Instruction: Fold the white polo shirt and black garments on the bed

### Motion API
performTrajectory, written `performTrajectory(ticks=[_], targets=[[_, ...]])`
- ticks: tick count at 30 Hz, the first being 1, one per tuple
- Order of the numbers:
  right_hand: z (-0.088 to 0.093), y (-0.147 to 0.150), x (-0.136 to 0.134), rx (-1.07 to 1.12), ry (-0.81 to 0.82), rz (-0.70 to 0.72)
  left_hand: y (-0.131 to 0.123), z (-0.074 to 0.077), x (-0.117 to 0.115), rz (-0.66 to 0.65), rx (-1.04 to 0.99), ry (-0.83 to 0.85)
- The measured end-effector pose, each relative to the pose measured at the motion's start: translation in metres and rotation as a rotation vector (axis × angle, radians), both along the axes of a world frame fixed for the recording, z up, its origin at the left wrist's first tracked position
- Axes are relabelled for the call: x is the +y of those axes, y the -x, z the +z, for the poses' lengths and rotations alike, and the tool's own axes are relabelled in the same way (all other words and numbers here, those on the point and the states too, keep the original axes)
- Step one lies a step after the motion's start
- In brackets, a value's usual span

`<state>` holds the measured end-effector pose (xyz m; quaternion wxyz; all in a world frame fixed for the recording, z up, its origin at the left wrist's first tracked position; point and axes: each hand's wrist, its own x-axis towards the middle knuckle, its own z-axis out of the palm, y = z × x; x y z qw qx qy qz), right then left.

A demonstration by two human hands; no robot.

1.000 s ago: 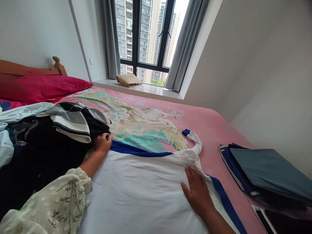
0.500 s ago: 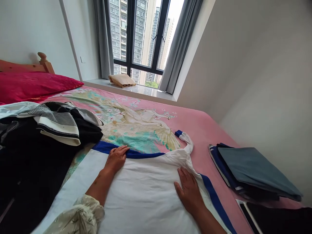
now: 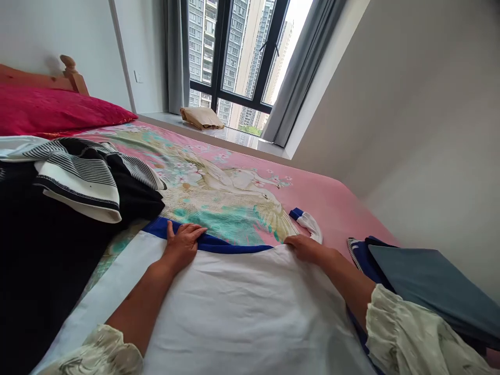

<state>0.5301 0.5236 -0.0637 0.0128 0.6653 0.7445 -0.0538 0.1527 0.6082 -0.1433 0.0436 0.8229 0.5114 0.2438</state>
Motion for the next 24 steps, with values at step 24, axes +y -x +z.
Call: performTrajectory(ticks=[24], targets=[[0.001, -0.041, -0.033, 0.311, -0.197, -0.663, 0.003, 0.0, 0.01, 0.092, -0.099, -0.041]])
